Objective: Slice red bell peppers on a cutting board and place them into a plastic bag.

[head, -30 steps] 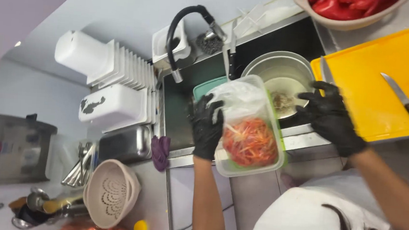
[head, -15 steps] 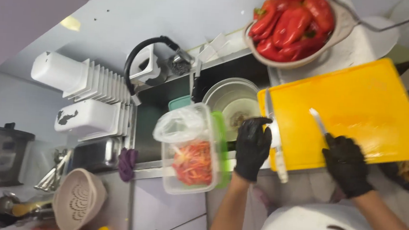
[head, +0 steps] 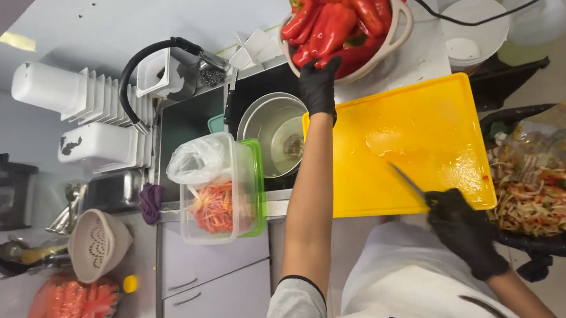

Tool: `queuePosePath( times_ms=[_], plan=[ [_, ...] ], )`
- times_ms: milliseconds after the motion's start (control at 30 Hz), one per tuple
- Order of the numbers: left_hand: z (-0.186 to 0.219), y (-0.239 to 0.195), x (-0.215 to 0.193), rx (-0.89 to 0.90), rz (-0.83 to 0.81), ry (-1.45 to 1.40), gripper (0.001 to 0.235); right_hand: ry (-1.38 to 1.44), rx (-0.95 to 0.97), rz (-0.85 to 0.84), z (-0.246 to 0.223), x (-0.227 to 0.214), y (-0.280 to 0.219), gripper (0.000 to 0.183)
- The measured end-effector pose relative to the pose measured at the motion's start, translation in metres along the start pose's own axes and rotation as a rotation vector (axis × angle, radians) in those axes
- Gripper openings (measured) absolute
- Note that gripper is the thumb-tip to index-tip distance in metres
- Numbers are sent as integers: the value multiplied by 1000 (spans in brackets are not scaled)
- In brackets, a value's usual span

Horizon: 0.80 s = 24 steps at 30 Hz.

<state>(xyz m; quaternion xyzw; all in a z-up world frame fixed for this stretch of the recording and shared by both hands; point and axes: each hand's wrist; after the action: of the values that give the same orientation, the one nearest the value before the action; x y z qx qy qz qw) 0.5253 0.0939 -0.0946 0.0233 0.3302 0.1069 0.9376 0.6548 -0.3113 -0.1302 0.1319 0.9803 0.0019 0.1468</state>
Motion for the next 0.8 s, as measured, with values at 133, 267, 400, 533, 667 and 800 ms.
queuePosePath(
  times_ms=[133,267,400,533,667,800],
  plan=[
    [39,-27,-24,27,-148,-470,41,139,107,83,35,-28,-29,41],
    [112,-92,-95,839,214,82,33,207,65,169,37,-52,-35,37],
    [56,-158,-94,991,116,394,26,386,178,180,22,-61,-23,36],
    [-48,-219,-53,1192,64,632,21,708,323,181,35,-48,-9,32],
    [-75,-256,-45,1093,9,588,25,1082,293,202,61,-38,6,25],
    [-38,-268,-77,1012,-153,594,37,391,134,191,18,-34,13,36]
  ],
)
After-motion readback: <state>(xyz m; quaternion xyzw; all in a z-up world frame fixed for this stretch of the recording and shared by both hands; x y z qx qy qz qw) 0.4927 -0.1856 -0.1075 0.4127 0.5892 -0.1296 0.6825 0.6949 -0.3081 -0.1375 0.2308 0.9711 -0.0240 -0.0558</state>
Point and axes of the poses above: each hand's wrist, its own y-axis towards the middle knuckle, its own x-axis out of the palm, z = x × y, and after that the axes turned 15 degrees about y, right-handed
